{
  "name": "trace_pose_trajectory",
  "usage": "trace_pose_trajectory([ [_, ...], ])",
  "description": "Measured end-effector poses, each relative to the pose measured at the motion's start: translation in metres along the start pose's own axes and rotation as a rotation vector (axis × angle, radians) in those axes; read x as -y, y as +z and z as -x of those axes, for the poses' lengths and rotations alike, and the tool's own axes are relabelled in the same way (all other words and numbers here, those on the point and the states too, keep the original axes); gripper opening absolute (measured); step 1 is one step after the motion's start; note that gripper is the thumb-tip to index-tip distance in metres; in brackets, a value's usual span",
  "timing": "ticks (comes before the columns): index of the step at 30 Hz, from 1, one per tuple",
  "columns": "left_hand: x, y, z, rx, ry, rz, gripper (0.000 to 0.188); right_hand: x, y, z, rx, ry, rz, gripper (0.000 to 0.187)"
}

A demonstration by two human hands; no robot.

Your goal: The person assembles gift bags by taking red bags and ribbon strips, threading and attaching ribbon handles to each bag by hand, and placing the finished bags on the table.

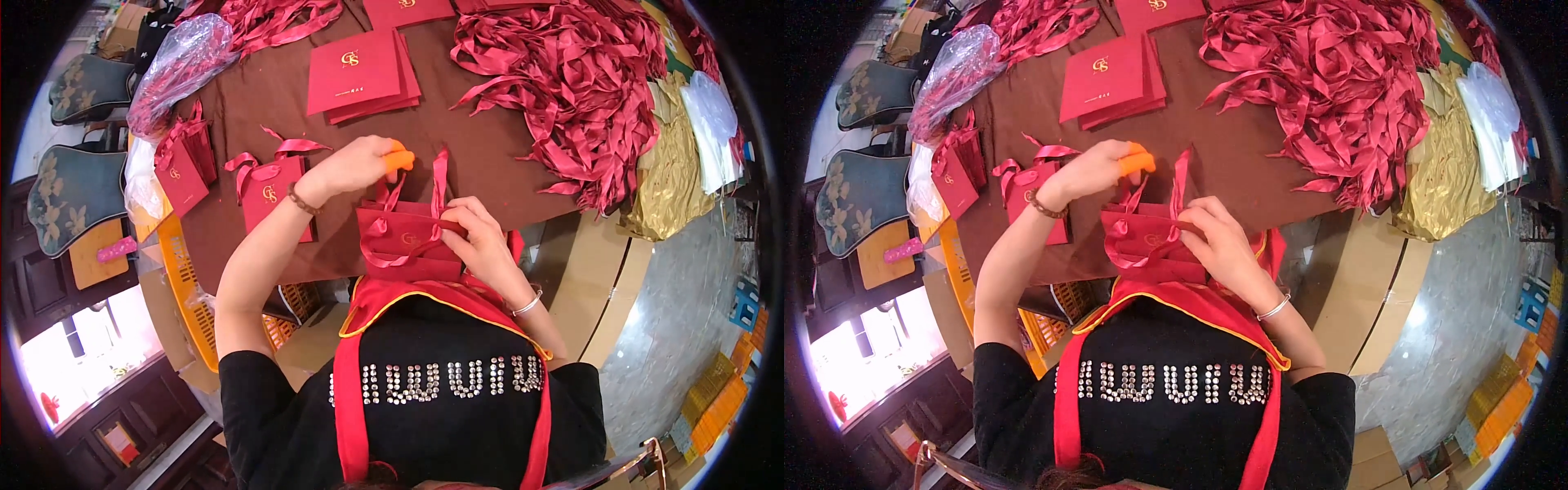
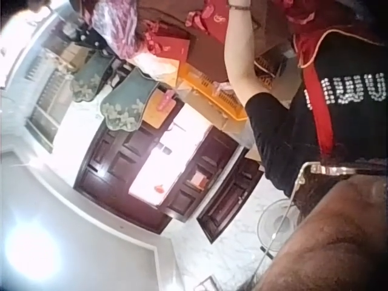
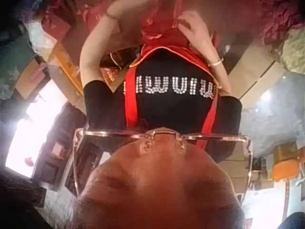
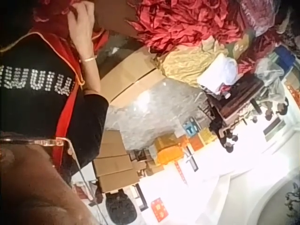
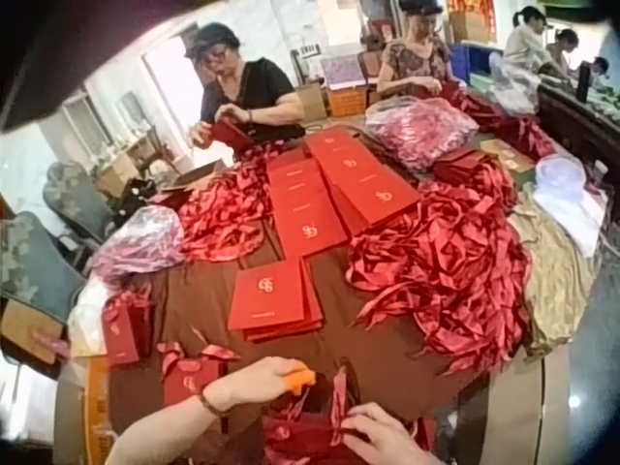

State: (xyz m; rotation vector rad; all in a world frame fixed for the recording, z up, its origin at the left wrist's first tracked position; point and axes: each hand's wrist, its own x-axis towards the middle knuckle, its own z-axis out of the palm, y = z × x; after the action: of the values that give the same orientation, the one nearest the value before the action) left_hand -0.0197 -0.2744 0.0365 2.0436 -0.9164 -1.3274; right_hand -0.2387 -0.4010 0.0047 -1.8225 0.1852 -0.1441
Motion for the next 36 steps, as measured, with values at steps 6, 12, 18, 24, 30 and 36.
trace_pose_trajectory([
  [6,-0.015,0.027,-0.002,-0.034,0.117,-0.329,0.03,0.0,0.001,-0.002,0.019,0.034,0.011,0.019],
  [12,-0.008,0.042,-0.011,-0.072,0.207,-0.259,0.035,-0.014,0.006,-0.006,0.009,-0.07,0.039,0.027],
  [18,-0.009,0.035,-0.014,-0.311,0.266,-0.294,0.023,-0.007,0.005,-0.008,0.071,0.098,-0.03,0.051],
  [24,-0.029,-0.008,-0.024,-0.517,0.145,0.095,0.033,-0.009,0.004,-0.01,0.086,0.043,-0.094,0.05],
  [30,-0.004,-0.017,-0.008,-0.549,0.258,0.43,0.041,-0.01,0.002,-0.002,0.043,0.33,-0.174,0.049],
  [36,0.033,0.024,0.069,-0.345,0.205,0.676,0.054,-0.013,0.004,-0.02,-0.189,0.151,-0.629,0.058],
])
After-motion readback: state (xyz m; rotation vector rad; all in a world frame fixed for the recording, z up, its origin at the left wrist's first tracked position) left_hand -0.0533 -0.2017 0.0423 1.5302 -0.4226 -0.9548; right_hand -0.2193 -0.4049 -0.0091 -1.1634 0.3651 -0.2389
